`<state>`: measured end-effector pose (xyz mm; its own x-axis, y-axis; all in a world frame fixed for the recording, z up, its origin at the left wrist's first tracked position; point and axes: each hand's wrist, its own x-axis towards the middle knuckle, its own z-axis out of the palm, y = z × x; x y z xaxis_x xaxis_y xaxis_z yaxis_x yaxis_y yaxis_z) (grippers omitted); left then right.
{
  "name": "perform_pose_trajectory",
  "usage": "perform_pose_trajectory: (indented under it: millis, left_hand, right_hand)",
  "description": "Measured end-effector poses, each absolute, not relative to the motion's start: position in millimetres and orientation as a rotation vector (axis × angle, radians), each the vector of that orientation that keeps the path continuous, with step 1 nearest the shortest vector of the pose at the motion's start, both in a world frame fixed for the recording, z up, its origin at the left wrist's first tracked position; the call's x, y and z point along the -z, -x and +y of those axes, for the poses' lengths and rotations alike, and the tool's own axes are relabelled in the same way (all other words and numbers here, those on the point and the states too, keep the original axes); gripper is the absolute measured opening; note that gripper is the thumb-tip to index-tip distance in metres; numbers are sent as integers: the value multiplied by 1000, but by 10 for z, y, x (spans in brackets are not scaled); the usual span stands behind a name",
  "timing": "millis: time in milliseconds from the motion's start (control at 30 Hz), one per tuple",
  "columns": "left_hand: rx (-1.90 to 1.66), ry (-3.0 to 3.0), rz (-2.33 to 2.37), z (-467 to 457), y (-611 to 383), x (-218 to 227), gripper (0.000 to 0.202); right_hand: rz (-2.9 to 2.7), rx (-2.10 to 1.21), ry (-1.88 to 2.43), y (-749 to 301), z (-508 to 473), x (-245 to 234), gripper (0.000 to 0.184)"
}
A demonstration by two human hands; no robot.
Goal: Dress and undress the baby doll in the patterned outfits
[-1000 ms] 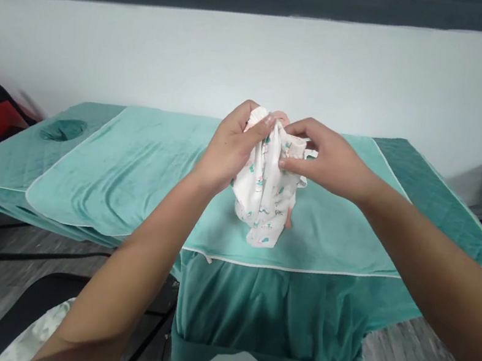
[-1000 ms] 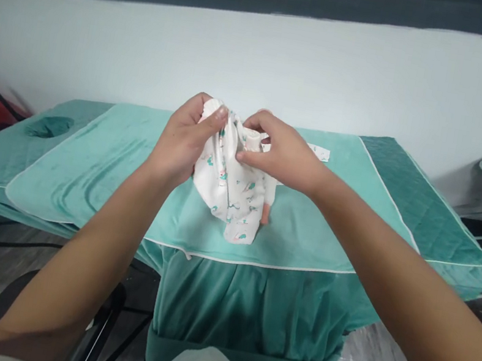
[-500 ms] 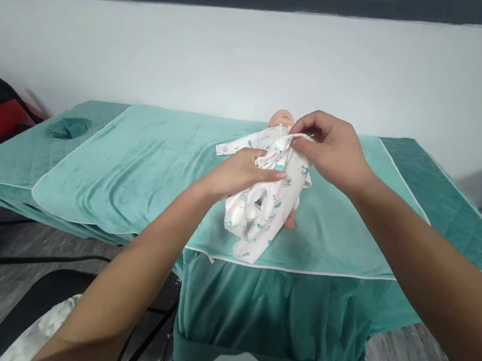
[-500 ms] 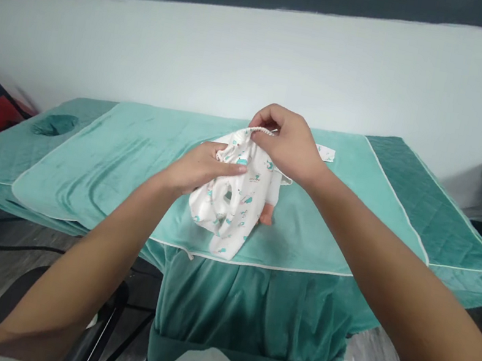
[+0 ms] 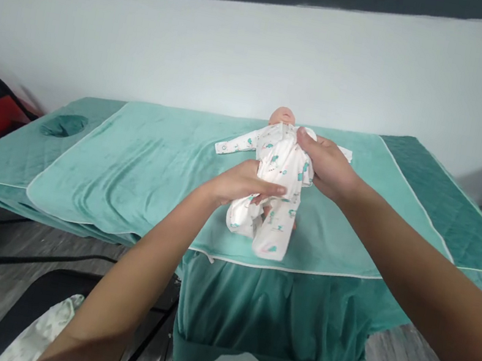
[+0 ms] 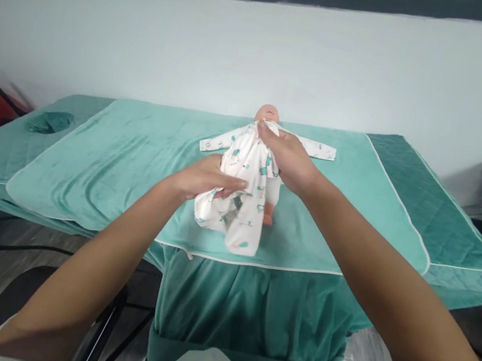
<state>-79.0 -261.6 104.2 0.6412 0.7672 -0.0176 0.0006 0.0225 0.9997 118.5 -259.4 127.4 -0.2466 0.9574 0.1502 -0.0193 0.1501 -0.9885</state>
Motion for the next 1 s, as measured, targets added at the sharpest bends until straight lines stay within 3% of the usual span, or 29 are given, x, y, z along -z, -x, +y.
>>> perform_pose_trajectory:
  millis: [133,267,433,567,833,1000]
  left_hand:
    - [-930,-1239,689,-2572,759,-945,37]
    - [-1070,-1049,644,-2472,653,-874,48]
    - [-1044,-1048,683,-2461,585,-883,51]
    - [-823,-1166,685,-2508,616,-930,53]
    - [-1074,-988,590,-2464,534,-846,49]
    - [-842,-1034,641,-2443,552,-715,64]
  right_hand:
    - [-1402,-1336,967,-1208,-2581,-1157,59]
    - [-1670,-1544,1028,-1261,-2644,-1089,51]
    - [-1482,-1444,973,-1212,-2581,-1088,47]
    - [-1256,-1370,825,-1150,-2510,-1118,51]
    - [-1618,-1713,943,-1295,-2582,-963,47]
    - [-1310,-1541,843,-1309,-2558,-948,43]
